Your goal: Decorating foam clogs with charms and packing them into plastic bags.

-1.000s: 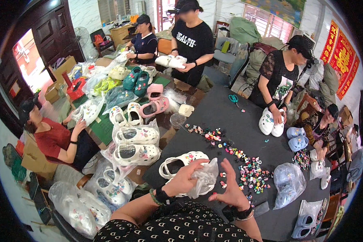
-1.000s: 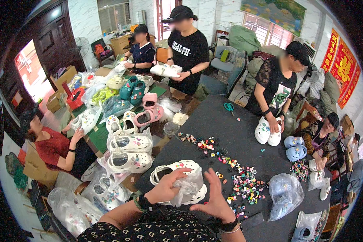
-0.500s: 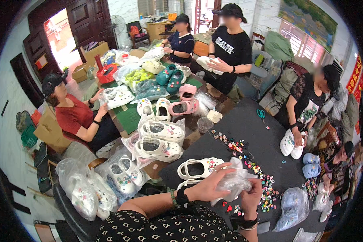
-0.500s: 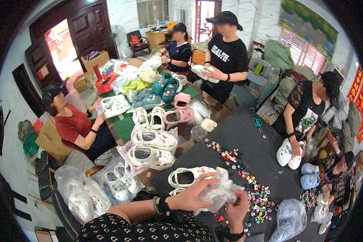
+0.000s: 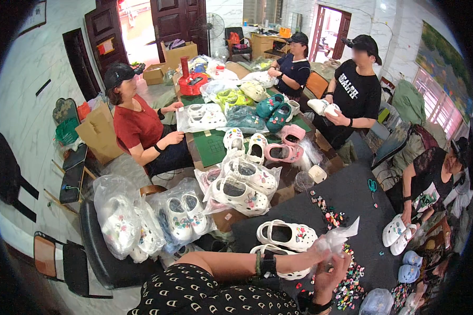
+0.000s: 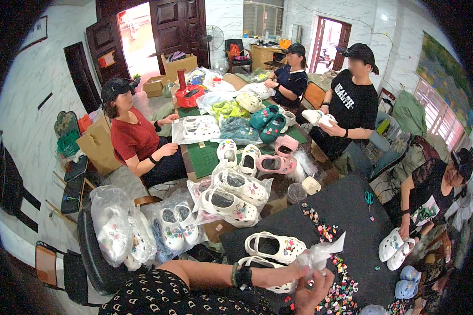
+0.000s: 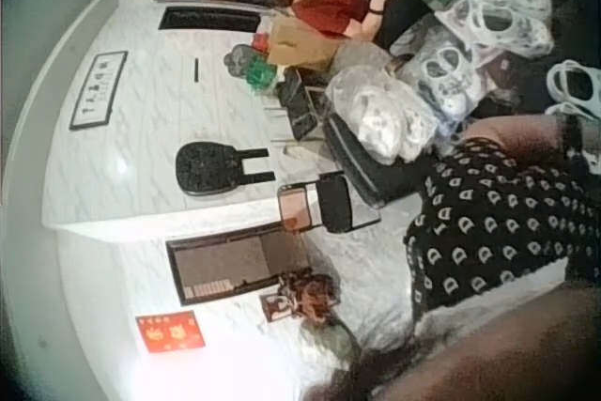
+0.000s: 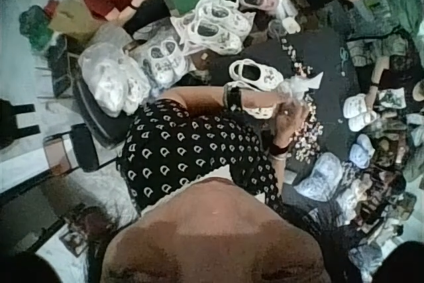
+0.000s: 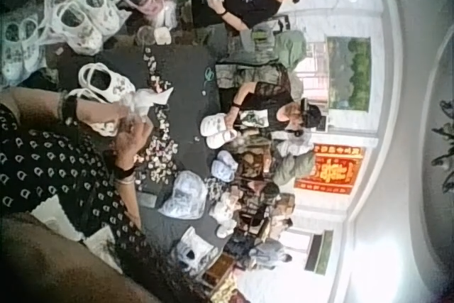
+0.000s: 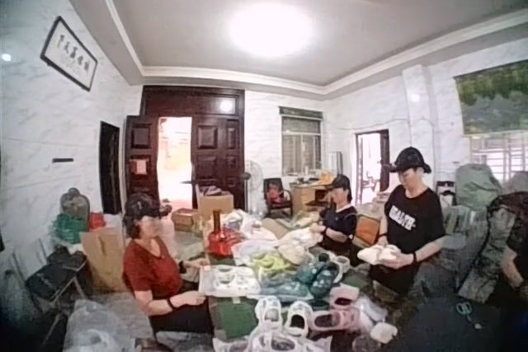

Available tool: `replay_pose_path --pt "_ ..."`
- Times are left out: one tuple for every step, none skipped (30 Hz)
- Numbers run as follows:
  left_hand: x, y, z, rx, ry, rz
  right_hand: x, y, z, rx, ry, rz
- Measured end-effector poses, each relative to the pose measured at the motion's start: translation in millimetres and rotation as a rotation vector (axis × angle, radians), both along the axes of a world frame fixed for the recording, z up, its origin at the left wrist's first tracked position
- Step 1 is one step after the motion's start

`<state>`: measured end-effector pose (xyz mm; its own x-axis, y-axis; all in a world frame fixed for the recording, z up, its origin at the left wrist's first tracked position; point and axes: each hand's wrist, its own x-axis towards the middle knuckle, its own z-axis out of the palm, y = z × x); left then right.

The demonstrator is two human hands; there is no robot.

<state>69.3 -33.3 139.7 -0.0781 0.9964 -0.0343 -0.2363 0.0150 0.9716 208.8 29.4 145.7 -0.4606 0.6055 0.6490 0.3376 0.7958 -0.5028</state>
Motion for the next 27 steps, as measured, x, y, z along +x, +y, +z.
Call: replay_pose_path --pt "-13 -8 21 -0.120 -0.384 -0.211 -4 -5 2 -0.045 -0.066 0.043" --pt "-13 -7 21 -0.061 -0.518 -0.137 -8 -9 3 -0.089 -0.133 0.083" --pt "-18 -9 21 -0.058 -0.519 -0.131 -10 -11 3 -0.087 -0.134 0.090" --pt "-25 -12 20 -0.079 -0.395 -0.077 -13 -13 2 -0.016 -0.191 0.154" --pt "-30 -15 23 -0.103 -0.272 -0.023 -15 -16 3 0.053 -0.249 0.218" --pt "-33 -14 19 -0.141 -0.356 0.009 -17 -21 6 0.086 -0.334 0.219" --pt "-32 -15 16 -0.141 -0.357 0.011 -18 -24 11 0.086 -0.335 0.221" --pt "-30 -15 15 -0.068 -0.281 0.110 -19 -26 18 0.101 -0.400 0.242" --pt "-28 -15 13 0.004 -0.204 0.207 -18 -27 22 0.115 -0.465 0.261" --pt "-33 -17 11 -0.036 -0.281 0.131 -16 -25 16 0.090 -0.502 0.281" --pt "-34 -17 3 -0.036 -0.284 0.125 -15 -28 18 0.089 -0.505 0.276" --pt "-35 -17 -7 -0.065 -0.292 0.191 -17 -31 23 0.037 -0.504 0.335" --pt "-33 -17 -16 -0.096 -0.300 0.256 -19 -35 29 -0.017 -0.503 0.393" --pt "-40 -25 4 -0.111 -0.220 0.250 -18 -34 34 -0.080 -0.508 0.443" --pt "-47 -23 -5 -0.035 -0.050 0.305 -18 -34 35 -0.086 -0.508 0.433" --pt "-52 -25 -14 -0.040 0.106 0.360 -17 -32 34 -0.097 -0.458 0.519" --pt "-66 -27 -7 -0.044 0.262 0.390 -13 -29 33 -0.116 -0.407 0.582" --pt "-78 -28 -4 -0.020 0.379 0.423 -10 -25 33 -0.094 -0.398 0.561" --pt "-90 -30 -6 0.009 0.494 0.452 -7 -19 23 -0.161 -0.282 0.532" --pt "-106 -31 -28 0.012 0.586 0.525 -4 -14 19 -0.199 -0.261 0.494" --pt "-123 -32 -50 0.017 0.676 0.594 -4 -7 17 -0.238 -0.242 0.452" --pt "-134 -36 -52 0.011 0.696 0.648 -1 2 6 -0.245 -0.252 0.411" --pt "-145 -38 -52 0.005 0.716 0.700 3 10 -3 -0.251 -0.264 0.369" --pt "-151 -42 -51 0.051 0.834 0.689 8 12 -8 -0.227 -0.258 0.357" --pt "-159 -43 -49 0.110 0.955 0.691 12 16 -20 -0.211 -0.272 0.339" --pt "-164 -47 -53 0.068 0.965 0.652 16 17 -31 -0.255 -0.280 0.339" --pt "-167 -49 -57 0.029 0.981 0.621 18 18 -39 -0.292 -0.283 0.346"
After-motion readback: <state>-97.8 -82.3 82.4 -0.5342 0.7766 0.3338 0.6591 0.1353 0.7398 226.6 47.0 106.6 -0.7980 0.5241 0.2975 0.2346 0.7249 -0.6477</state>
